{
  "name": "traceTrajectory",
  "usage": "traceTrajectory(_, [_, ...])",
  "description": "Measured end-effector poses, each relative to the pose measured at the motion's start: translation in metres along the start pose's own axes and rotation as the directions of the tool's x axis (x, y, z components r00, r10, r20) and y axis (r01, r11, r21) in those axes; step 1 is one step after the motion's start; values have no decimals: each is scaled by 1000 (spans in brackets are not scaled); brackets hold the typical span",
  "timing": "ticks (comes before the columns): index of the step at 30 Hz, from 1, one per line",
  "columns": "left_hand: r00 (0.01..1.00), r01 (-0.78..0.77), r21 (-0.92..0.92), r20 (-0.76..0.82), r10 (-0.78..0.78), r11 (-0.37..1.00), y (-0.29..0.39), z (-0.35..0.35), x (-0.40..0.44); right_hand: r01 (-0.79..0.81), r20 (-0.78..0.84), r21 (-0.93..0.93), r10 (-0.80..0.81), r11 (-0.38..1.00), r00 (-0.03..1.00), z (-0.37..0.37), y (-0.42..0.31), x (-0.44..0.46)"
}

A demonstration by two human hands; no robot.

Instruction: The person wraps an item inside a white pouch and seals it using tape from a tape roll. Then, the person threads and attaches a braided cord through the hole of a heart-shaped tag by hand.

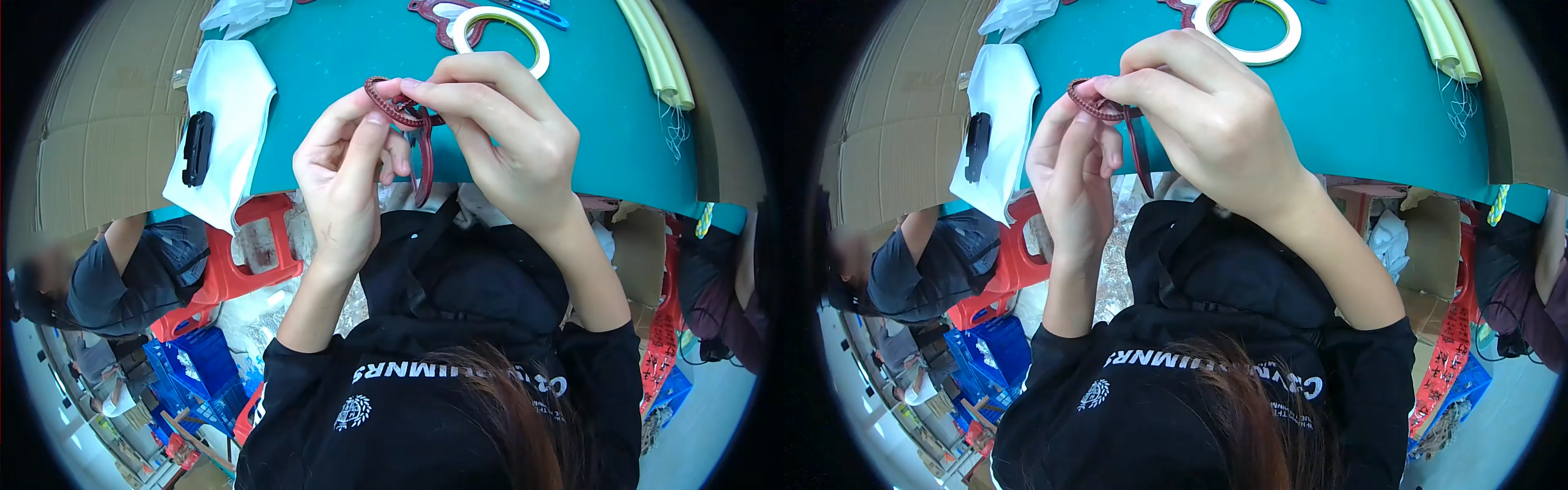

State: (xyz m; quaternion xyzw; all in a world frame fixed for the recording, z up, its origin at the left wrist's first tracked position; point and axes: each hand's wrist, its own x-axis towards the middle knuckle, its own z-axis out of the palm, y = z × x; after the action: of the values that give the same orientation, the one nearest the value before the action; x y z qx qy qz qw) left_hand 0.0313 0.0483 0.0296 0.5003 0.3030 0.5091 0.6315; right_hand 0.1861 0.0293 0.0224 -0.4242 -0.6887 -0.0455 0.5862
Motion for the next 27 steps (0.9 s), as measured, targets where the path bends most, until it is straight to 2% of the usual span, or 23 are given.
traceTrajectory(6, [997, 28, 39, 69, -31, 999, -2, -5, 1, 102, 6, -3, -102, 995, 995, -6, 1, 7])
traceTrajectory(10, [993, -48, 83, 114, 38, 995, -5, -7, 3, 2, 76, 59, -6, 998, 997, -12, -12, 13])
traceTrajectory(13, [989, -68, 122, 137, 51, 990, -5, -6, 2, -203, 180, 216, 166, 955, 970, -11, -21, 13])
traceTrajectory(14, [989, -72, 122, 138, 54, 990, -4, -6, 3, -200, 179, 216, 162, 956, 970, -9, -23, 15])
traceTrajectory(15, [985, -103, 154, 153, 80, 983, -2, -7, 2, -292, 134, 353, 261, 889, 956, -7, -25, 18])
traceTrajectory(17, [974, -165, 214, 189, 125, 963, 1, -10, 1, -415, 88, 608, 462, 677, 882, -6, -29, 24])
traceTrajectory(18, [974, -164, 215, 189, 124, 963, 1, -11, 1, -416, 87, 608, 463, 676, 882, -12, -30, 29])
traceTrajectory(19, [964, -215, 263, 211, 162, 941, 0, -14, 3, -576, 280, 522, 511, 629, 813, -23, -32, 39])
traceTrajectory(21, [937, -318, 352, 261, 234, 881, -1, -17, 4, -814, 605, 257, 570, 521, 556, -39, -33, 52])
traceTrajectory(22, [936, -319, 351, 261, 235, 881, 0, -19, 5, -813, 605, 257, 570, 522, 557, -36, -30, 47])
traceTrajectory(24, [929, -336, 392, 289, 232, 856, 2, -22, 6, -612, 388, 421, 477, 669, 788, -20, -20, 22])
traceTrajectory(25, [925, -346, 413, 303, 231, 842, 3, -23, 7, -487, 261, 479, 411, 731, 873, -15, -16, 15])
traceTrajectory(27, [926, -345, 415, 297, 233, 842, 6, -23, 8, -438, 257, 450, 357, 778, 898, -13, -14, 10])
